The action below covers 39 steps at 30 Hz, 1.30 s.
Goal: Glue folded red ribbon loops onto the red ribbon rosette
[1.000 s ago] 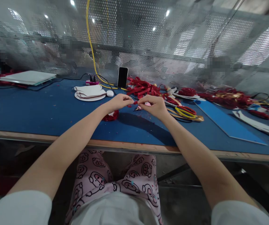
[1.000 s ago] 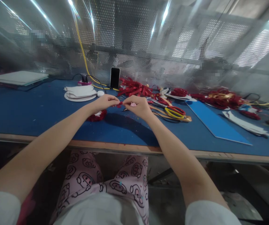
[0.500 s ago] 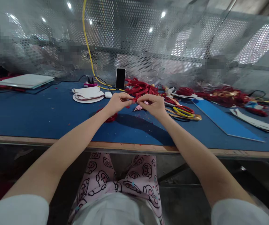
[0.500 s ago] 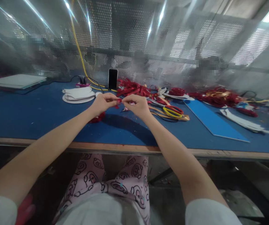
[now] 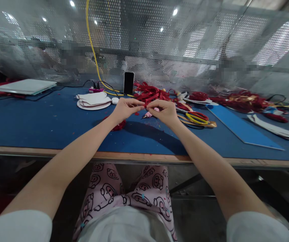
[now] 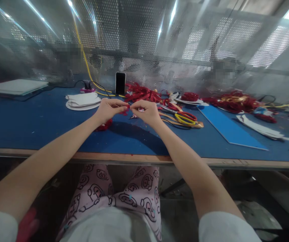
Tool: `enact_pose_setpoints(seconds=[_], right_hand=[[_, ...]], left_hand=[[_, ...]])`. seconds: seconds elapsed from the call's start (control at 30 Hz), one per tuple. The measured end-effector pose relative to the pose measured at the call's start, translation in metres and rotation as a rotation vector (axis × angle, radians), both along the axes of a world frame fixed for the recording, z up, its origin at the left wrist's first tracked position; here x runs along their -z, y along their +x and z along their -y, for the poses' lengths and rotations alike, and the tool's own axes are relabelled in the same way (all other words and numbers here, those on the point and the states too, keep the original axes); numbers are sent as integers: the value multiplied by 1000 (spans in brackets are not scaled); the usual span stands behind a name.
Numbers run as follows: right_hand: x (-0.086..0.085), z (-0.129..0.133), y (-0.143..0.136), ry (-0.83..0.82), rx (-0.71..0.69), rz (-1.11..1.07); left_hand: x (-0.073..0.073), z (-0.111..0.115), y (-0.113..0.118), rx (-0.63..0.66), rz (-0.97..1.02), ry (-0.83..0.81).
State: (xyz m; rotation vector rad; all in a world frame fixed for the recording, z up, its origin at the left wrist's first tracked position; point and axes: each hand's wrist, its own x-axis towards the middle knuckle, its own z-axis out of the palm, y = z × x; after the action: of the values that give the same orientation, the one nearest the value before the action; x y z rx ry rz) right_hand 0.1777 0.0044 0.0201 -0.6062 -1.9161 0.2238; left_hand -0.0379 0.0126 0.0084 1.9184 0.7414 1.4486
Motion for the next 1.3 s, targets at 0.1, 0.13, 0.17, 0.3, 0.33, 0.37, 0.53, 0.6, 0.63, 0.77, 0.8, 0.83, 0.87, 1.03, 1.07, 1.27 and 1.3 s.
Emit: enact_pose_setpoints(seconds=[0.1, 0.13, 0.17, 0.3, 0.33, 0.37, 0.53, 0.6, 0.63, 0.77, 0.8, 0.83, 0.87, 1.03, 1.07, 1.27, 1.3], right_hand=[[0, 0, 0, -7, 1, -7], [1, -1, -1, -18, 4, -17], [2, -2, -1, -36, 2, -34], [4, -6, -2, -150, -47, -121], [5, -6, -3, -172, -44, -127], [4, -6, -3, -188, -29, -123], [1, -2, -2, -249, 42, -99], [1, -1, -2, -280, 33, -101], [1, -1, -3, -292, 30, -103], [2, 0, -4, -295, 50, -108], [2, 0, -5, -289, 60, -107], [2, 1, -5, -282, 69, -104], [2, 1, -5, -277, 77, -100], [3, -2, -3, -234, 79, -82], [3, -2, -3, -227, 73, -80], [5, -4, 1, -215, 81, -35], [5, -4, 1, -208, 83, -27]], left_hand=[[1, -1, 0, 23, 31, 1], [2, -2, 0, 29, 42, 1], [2, -2, 0, 32, 51, 0], [1, -3, 0, 14, 83, 1], [1, -3, 0, 9, 90, 6], [1, -3, 0, 7, 97, 12], [2, -5, 1, 10, 109, 61], [2, -5, 1, 4, 99, 94], [2, -5, 1, 0, 94, 113], [2, -6, 0, -26, 75, 179], [2, -6, 0, -26, 68, 189], [2, -6, -1, -21, 62, 196], [3, -5, -1, -12, 60, 201], [2, -2, 0, -11, 55, 185], [1, -1, 0, -26, 45, 177], [-1, 1, 0, -92, -14, 172], [-1, 1, 0, -101, -24, 179]])
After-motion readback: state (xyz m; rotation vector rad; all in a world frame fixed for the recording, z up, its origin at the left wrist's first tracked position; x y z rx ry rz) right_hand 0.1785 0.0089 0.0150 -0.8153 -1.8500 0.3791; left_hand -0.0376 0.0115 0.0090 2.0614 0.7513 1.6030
